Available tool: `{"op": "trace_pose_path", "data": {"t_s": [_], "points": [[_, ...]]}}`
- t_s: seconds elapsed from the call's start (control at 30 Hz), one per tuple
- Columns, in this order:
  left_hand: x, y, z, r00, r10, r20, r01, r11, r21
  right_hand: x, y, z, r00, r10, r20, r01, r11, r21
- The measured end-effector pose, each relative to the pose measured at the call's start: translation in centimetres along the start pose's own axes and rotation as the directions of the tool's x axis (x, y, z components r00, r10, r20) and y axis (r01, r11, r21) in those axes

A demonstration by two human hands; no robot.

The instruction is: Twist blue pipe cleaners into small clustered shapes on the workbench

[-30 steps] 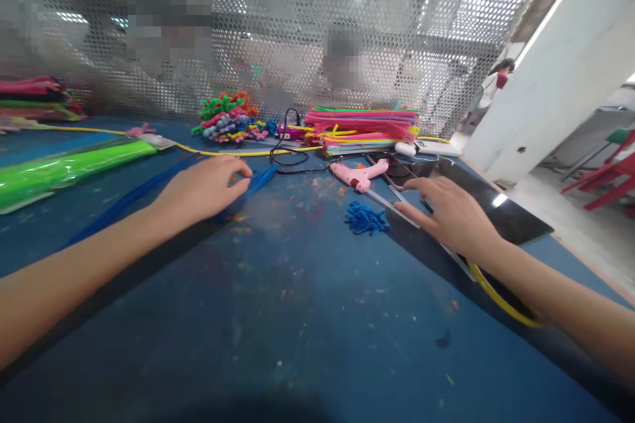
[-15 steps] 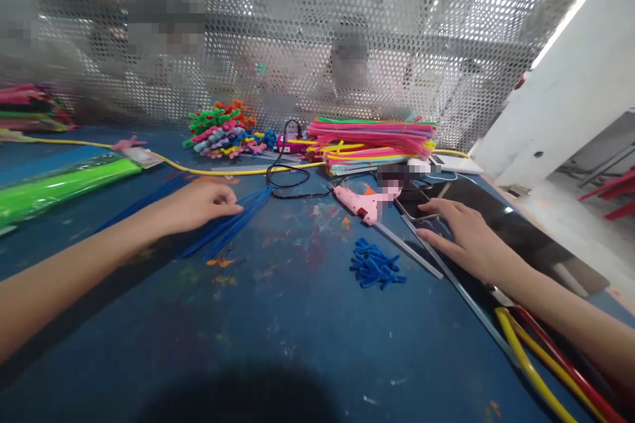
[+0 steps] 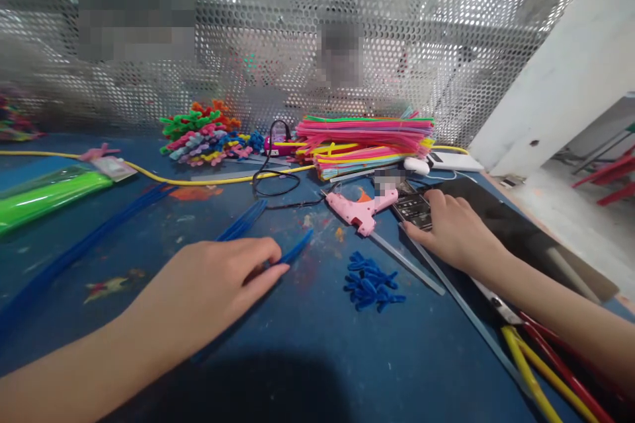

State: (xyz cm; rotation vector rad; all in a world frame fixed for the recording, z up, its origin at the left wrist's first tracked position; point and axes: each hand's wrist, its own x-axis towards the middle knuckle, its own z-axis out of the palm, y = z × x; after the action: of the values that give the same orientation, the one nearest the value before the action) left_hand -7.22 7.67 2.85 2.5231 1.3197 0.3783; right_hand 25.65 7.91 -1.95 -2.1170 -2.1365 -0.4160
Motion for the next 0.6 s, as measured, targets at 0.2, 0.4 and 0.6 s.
{"op": "trace_pose_path", "data": {"t_s": [0.2,0.4,0.6], "points": [[0.0,0.8,1.6,0.966,0.085,0.243,-0.116,0.987,0.114,-2.9,0.6,-1.0,0.999,0.024,0.022,-0.023,0.998,-0.054],[0.2,2.2,2.9,0.917,0.259,0.302,-0.267,0.964,-0.016,-5.8,-1.1,-3.1,0.969,-0.17,-0.178,0.177,0.984,0.022],[-0.2,5.6,3.8,0.891,0.366,0.268,-0.39,0.92,0.041,-8.9,-6.2,-5.3,0.827,-0.529,-0.19,0.558,0.734,0.388]]}}
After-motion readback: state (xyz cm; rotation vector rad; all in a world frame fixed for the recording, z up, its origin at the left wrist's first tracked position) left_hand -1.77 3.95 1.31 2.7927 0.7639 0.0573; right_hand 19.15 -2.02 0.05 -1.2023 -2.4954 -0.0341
